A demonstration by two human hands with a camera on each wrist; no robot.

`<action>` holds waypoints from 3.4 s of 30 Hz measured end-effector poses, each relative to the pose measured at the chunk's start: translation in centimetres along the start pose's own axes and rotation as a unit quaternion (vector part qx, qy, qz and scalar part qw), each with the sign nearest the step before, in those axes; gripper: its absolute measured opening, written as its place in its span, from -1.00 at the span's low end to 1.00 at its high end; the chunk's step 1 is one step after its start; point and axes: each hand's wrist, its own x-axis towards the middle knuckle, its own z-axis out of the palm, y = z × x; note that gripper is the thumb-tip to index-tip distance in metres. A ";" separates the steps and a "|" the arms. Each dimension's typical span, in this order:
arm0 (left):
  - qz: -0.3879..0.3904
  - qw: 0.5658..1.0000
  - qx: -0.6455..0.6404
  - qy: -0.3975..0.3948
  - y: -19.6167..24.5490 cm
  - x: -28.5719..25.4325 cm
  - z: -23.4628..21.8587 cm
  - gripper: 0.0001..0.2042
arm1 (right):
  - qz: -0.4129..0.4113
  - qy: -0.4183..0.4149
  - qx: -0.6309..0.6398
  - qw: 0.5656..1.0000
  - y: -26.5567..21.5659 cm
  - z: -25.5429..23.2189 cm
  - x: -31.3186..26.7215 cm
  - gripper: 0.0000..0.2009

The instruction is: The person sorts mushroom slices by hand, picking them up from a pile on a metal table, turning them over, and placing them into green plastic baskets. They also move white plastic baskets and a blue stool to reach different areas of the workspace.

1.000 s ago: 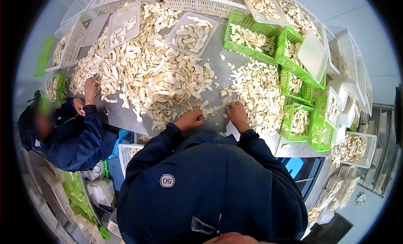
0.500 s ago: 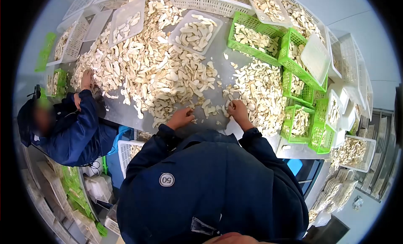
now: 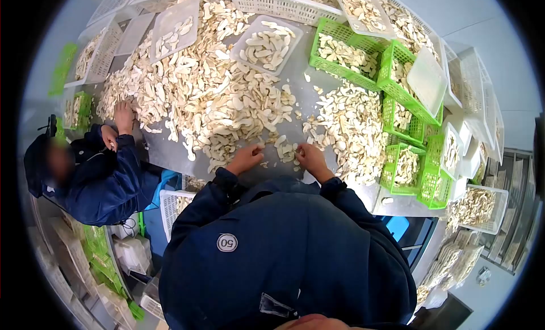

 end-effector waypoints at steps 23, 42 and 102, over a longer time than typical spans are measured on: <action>0.022 0.999 0.039 0.013 -1.5 0.4 -0.3 -0.68 | -0.065 0.205 0.338 0.916 0.1 -8.3 4.4 -0.86; -0.052 0.942 0.328 0.058 -6.0 -6.4 -4.9 -0.70 | -0.013 -0.016 -0.106 0.994 1.7 -0.1 -2.3 -0.89; -0.063 0.902 0.172 0.390 -9.9 -9.2 -4.1 -0.41 | -0.114 -0.004 -0.043 0.993 -3.2 -2.9 6.0 -0.74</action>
